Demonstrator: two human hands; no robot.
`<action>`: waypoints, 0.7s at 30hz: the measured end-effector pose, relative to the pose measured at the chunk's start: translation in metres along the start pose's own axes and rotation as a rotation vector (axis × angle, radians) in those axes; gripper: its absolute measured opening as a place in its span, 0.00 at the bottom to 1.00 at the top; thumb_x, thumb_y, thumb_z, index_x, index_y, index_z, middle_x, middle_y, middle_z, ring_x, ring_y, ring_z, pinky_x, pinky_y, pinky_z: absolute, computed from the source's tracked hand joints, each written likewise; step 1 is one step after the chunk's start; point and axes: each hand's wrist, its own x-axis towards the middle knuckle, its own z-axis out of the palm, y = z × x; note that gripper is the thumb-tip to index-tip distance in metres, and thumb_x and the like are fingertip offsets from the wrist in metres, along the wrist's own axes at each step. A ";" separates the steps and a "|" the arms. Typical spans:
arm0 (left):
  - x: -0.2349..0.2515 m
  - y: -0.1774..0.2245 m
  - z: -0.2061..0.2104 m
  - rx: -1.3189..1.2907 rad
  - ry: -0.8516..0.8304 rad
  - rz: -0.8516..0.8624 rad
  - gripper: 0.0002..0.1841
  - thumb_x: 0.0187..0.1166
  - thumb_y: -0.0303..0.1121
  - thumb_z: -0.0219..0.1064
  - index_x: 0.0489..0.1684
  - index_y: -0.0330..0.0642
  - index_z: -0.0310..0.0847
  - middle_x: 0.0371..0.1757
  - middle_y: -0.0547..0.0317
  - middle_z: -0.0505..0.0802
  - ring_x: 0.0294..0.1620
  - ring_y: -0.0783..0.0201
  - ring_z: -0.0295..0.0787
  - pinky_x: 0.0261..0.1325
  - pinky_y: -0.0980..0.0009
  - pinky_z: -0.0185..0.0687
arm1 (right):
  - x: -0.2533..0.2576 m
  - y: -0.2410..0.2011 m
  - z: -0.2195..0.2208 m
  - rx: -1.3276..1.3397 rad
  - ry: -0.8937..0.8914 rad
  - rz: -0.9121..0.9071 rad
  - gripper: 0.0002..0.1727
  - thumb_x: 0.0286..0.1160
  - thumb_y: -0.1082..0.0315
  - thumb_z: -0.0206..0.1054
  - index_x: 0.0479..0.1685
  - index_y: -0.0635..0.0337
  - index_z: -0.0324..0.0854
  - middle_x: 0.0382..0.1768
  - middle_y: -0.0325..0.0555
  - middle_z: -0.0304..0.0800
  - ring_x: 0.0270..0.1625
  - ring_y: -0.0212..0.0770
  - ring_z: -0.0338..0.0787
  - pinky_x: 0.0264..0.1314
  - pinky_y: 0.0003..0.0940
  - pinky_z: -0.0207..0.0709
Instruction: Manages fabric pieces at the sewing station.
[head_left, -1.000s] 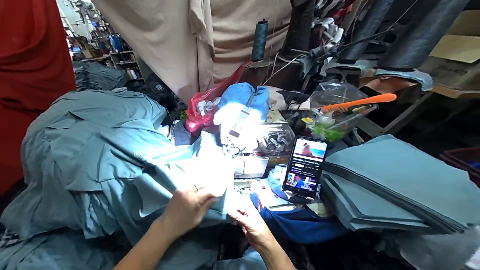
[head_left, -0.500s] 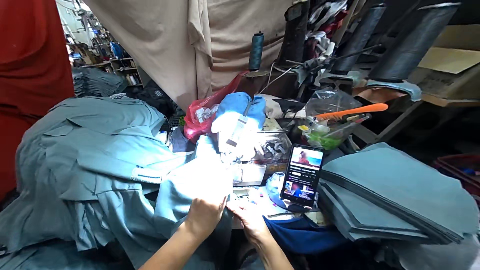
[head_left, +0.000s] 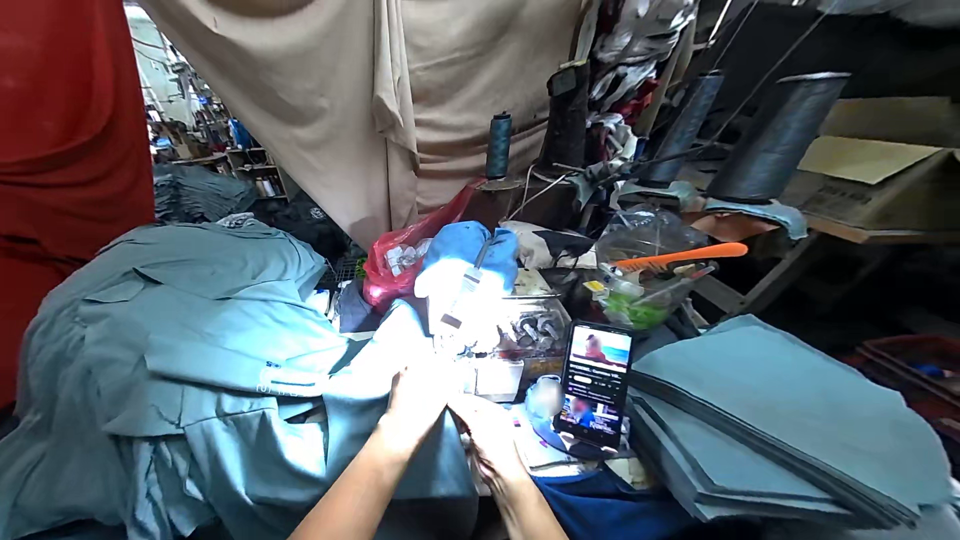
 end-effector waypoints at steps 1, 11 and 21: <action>0.004 -0.004 -0.004 -0.035 0.011 0.005 0.18 0.84 0.43 0.64 0.52 0.36 0.91 0.52 0.42 0.94 0.59 0.45 0.90 0.66 0.44 0.81 | 0.001 -0.001 0.000 0.006 0.001 -0.005 0.09 0.75 0.71 0.72 0.26 0.63 0.88 0.21 0.37 0.86 0.25 0.27 0.83 0.31 0.26 0.78; -0.053 -0.016 0.034 -0.056 0.456 0.249 0.10 0.76 0.32 0.69 0.33 0.34 0.93 0.31 0.48 0.95 0.35 0.51 0.96 0.39 0.51 0.92 | -0.030 0.008 -0.011 -0.088 -0.118 0.012 0.12 0.75 0.71 0.68 0.21 0.56 0.86 0.16 0.28 0.81 0.21 0.21 0.77 0.28 0.21 0.73; 0.003 0.013 0.001 0.038 -0.021 -0.091 0.21 0.88 0.43 0.58 0.60 0.35 0.88 0.60 0.40 0.91 0.66 0.43 0.87 0.70 0.45 0.78 | 0.001 -0.006 0.002 -0.115 -0.016 -0.022 0.13 0.78 0.73 0.66 0.21 0.61 0.84 0.14 0.32 0.79 0.17 0.25 0.77 0.24 0.23 0.73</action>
